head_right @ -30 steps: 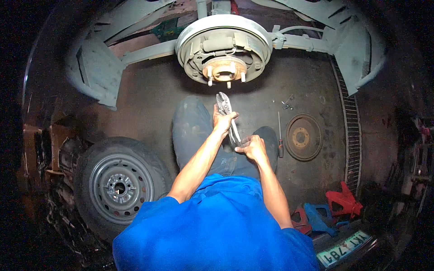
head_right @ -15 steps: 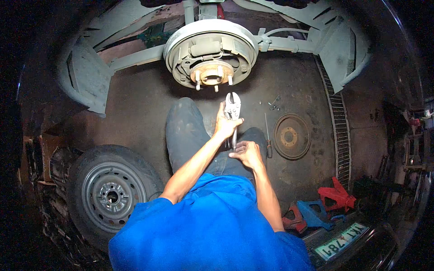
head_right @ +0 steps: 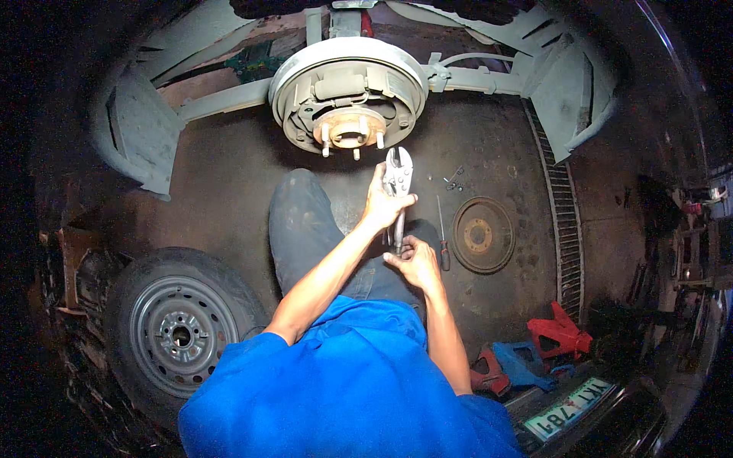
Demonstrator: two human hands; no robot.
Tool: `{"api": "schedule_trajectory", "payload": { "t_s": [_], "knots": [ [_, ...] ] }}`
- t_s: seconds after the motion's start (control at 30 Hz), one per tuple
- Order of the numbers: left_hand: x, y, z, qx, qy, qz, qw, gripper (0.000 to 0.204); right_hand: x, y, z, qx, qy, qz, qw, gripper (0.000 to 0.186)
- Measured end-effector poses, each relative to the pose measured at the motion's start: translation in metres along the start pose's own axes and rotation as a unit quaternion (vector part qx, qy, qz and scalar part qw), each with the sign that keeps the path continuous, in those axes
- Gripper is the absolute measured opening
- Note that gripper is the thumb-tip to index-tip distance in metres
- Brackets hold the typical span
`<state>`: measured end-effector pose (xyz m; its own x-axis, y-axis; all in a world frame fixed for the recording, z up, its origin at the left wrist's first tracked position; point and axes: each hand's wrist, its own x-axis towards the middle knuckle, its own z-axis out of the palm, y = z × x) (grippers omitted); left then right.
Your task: Removing springs and components from a car's drum brake assembly using tools.
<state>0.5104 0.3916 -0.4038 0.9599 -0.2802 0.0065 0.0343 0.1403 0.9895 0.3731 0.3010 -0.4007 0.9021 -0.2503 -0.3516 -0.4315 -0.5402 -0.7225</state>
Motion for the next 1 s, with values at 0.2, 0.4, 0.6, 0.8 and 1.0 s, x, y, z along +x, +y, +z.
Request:
{"api": "schedule_trajectory", "payload": {
  "t_s": [0.2,0.4,0.6,0.8,1.0],
  "knots": [
    [0.017,-0.006,0.014,-0.215,-0.068,-0.060,0.972,0.061,0.002,-0.022,-0.013,-0.045,0.048,-0.043,0.997,0.038],
    [0.021,0.016,0.018,-0.232,-0.083,-0.077,0.966,0.066,0.003,-0.044,-0.044,-0.005,0.005,-0.022,1.000,0.044],
    [0.041,0.012,0.017,-0.254,-0.116,-0.066,0.958,0.072,0.016,-0.041,-0.037,-0.037,0.066,-0.095,0.993,0.035],
    [0.045,0.010,0.015,-0.305,-0.139,-0.072,0.939,0.076,0.015,-0.060,-0.047,-0.096,0.044,-0.058,0.993,0.033],
    [0.046,0.016,0.016,-0.306,-0.144,-0.058,0.939,0.074,0.017,-0.054,-0.047,-0.068,0.055,-0.068,0.994,0.037]
  ]
}}
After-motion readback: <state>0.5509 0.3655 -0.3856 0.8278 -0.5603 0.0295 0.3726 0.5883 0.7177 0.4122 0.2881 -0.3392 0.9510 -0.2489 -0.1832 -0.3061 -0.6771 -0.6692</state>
